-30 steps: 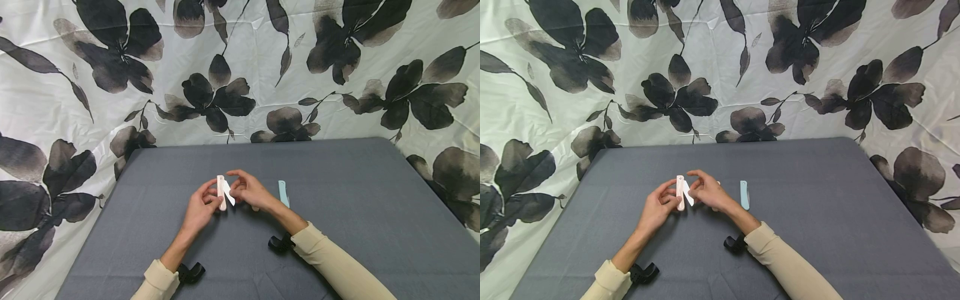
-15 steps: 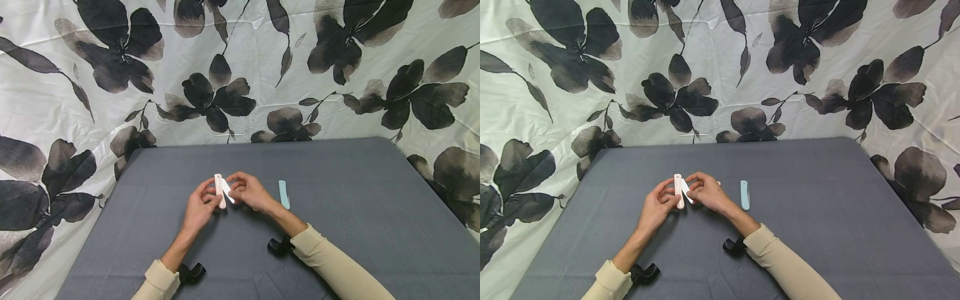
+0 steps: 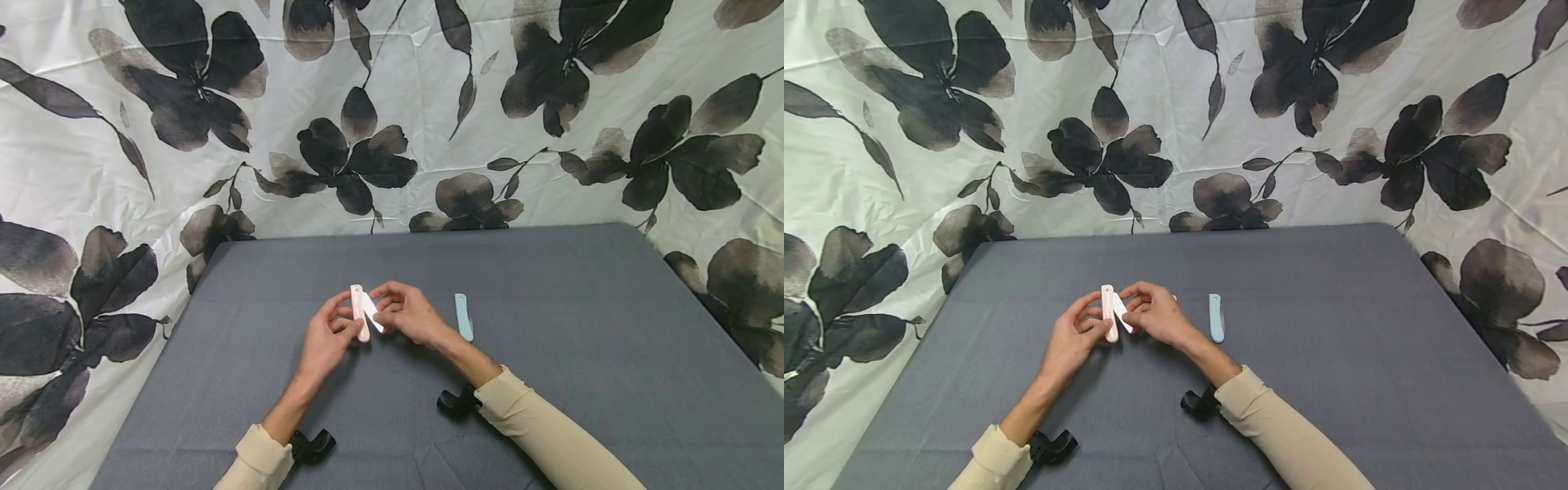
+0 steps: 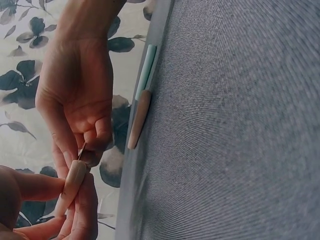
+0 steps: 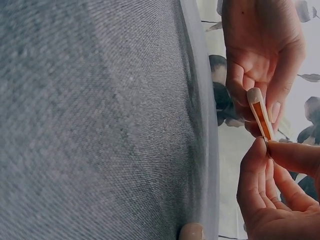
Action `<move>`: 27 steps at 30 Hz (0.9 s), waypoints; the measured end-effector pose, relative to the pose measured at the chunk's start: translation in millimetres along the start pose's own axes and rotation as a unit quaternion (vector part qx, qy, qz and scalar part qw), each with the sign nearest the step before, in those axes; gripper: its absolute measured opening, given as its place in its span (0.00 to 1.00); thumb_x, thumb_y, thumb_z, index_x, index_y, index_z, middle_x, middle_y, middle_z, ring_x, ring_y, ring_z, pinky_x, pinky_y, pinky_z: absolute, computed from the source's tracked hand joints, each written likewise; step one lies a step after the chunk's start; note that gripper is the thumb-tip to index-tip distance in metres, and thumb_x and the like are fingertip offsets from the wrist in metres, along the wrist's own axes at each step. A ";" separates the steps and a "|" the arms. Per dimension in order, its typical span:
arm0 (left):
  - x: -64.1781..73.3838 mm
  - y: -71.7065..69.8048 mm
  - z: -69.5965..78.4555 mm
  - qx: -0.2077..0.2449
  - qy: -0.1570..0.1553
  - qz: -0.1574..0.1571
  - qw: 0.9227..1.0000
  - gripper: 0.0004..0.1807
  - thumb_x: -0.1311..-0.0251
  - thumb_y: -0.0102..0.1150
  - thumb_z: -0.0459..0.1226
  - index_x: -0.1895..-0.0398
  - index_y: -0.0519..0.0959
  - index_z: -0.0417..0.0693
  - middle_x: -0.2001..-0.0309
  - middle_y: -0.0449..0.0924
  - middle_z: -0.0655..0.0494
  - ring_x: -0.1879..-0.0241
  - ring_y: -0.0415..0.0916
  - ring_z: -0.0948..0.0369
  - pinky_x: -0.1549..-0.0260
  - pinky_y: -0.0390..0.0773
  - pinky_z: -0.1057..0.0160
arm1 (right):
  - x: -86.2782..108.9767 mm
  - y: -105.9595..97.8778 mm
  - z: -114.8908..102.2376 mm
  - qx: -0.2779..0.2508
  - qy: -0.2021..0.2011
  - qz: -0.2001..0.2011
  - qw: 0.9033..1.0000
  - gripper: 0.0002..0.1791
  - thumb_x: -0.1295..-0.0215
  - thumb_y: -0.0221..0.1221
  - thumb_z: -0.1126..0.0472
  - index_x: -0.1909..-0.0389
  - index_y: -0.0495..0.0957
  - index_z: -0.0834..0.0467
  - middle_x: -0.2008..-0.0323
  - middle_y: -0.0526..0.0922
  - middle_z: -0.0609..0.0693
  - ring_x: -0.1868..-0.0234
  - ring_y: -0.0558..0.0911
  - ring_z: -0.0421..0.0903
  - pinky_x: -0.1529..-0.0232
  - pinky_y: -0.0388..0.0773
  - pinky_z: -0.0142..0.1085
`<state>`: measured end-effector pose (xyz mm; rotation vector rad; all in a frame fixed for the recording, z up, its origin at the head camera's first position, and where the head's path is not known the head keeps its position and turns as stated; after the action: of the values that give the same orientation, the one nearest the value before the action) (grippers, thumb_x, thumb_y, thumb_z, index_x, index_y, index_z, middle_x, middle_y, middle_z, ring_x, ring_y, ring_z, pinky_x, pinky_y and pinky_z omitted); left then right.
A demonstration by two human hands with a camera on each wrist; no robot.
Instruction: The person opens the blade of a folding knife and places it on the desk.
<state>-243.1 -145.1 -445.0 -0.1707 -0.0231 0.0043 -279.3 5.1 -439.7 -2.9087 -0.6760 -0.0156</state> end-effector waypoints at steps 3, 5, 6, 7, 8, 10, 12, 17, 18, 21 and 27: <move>0.3 0.9 -1.2 0.001 0.001 -0.002 1.000 0.33 0.37 0.63 0.24 0.27 0.71 0.45 0.53 0.82 0.38 0.69 0.82 0.68 0.68 0.85 0.63 | 0.8 -0.9 0.6 0.006 -0.005 0.000 1.000 0.20 0.35 0.63 0.74 0.42 0.78 0.65 0.65 0.82 0.54 0.71 0.83 0.42 0.60 0.87 0.51; 1.1 1.9 -2.2 0.001 0.001 -0.004 1.000 0.33 0.37 0.63 0.24 0.28 0.71 0.45 0.54 0.82 0.39 0.69 0.81 0.67 0.68 0.85 0.62 | 1.9 -2.4 1.4 0.011 -0.006 0.003 1.000 0.19 0.35 0.63 0.74 0.43 0.79 0.66 0.65 0.83 0.55 0.71 0.83 0.43 0.62 0.86 0.47; 1.7 2.4 -2.5 0.000 0.001 -0.006 1.000 0.33 0.38 0.63 0.24 0.28 0.72 0.45 0.54 0.83 0.39 0.70 0.81 0.67 0.68 0.85 0.62 | 2.6 -3.2 1.8 0.014 -0.008 0.004 1.000 0.19 0.35 0.63 0.74 0.43 0.79 0.66 0.65 0.83 0.56 0.71 0.83 0.43 0.63 0.86 0.45; 2.4 2.8 -2.8 -0.001 0.002 -0.007 1.000 0.32 0.38 0.63 0.24 0.29 0.72 0.45 0.55 0.83 0.40 0.70 0.81 0.67 0.68 0.85 0.62 | 3.1 -4.2 2.5 0.016 -0.008 0.005 1.000 0.19 0.35 0.63 0.75 0.43 0.80 0.66 0.64 0.84 0.57 0.71 0.83 0.44 0.64 0.86 0.43; 3.0 3.1 -2.8 -0.003 0.003 -0.007 1.000 0.32 0.38 0.63 0.24 0.29 0.72 0.44 0.55 0.83 0.40 0.70 0.81 0.67 0.69 0.85 0.62 | 3.5 -4.9 2.7 0.018 -0.011 0.005 1.000 0.19 0.35 0.63 0.75 0.43 0.80 0.67 0.64 0.84 0.58 0.70 0.83 0.44 0.64 0.85 0.41; 3.8 3.2 -3.1 -0.004 0.004 -0.008 1.000 0.32 0.38 0.63 0.24 0.29 0.73 0.44 0.56 0.82 0.41 0.70 0.81 0.66 0.70 0.84 0.63 | 3.4 -5.6 3.3 0.020 -0.015 0.005 1.000 0.19 0.36 0.63 0.75 0.44 0.80 0.67 0.64 0.84 0.59 0.70 0.83 0.43 0.65 0.85 0.39; 4.2 2.6 -3.3 -0.007 0.006 -0.006 1.000 0.32 0.38 0.63 0.23 0.30 0.73 0.44 0.56 0.83 0.41 0.70 0.81 0.66 0.70 0.83 0.63 | 3.3 -6.2 3.3 0.025 -0.020 0.003 0.999 0.19 0.36 0.62 0.75 0.44 0.80 0.68 0.64 0.84 0.59 0.70 0.83 0.43 0.66 0.84 0.38; 4.2 1.9 -2.9 -0.008 0.005 -0.011 1.000 0.32 0.38 0.64 0.23 0.30 0.73 0.44 0.56 0.83 0.39 0.70 0.82 0.67 0.69 0.84 0.63 | 2.1 -7.9 3.4 0.039 -0.019 0.006 0.999 0.18 0.35 0.60 0.76 0.44 0.80 0.68 0.64 0.83 0.59 0.72 0.80 0.43 0.67 0.81 0.37; 4.5 1.7 -2.1 -0.007 0.005 -0.012 1.000 0.32 0.38 0.64 0.24 0.30 0.73 0.44 0.56 0.83 0.38 0.70 0.82 0.67 0.69 0.84 0.63 | 2.1 -8.0 2.8 0.040 -0.019 0.007 0.999 0.18 0.35 0.60 0.76 0.44 0.81 0.67 0.64 0.83 0.59 0.72 0.80 0.43 0.67 0.81 0.37; 3.8 1.3 -0.2 -0.009 0.007 -0.012 1.000 0.31 0.38 0.64 0.24 0.30 0.74 0.45 0.56 0.83 0.38 0.70 0.81 0.67 0.70 0.84 0.64 | 1.1 -9.5 0.8 0.042 -0.023 0.013 0.999 0.18 0.35 0.60 0.76 0.44 0.81 0.67 0.65 0.83 0.59 0.72 0.80 0.43 0.67 0.81 0.38; 5.0 1.9 -2.9 -0.014 0.001 -0.011 1.000 0.31 0.38 0.64 0.24 0.30 0.74 0.44 0.56 0.83 0.39 0.70 0.81 0.67 0.71 0.82 0.65 | 3.2 -11.2 -0.2 0.067 -0.022 0.025 0.997 0.18 0.35 0.58 0.76 0.46 0.83 0.64 0.65 0.82 0.57 0.73 0.78 0.43 0.69 0.77 0.34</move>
<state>-238.0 -143.7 -448.1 -0.1980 -0.0234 -0.0186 -281.4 16.4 -437.7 -2.8036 -0.5859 0.0963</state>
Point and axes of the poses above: each hand's wrist, its own x-axis away from the middle knuckle, its own y-axis out of the palm, z = x × y, the point moved 9 cm from there along -x, towards the middle knuckle
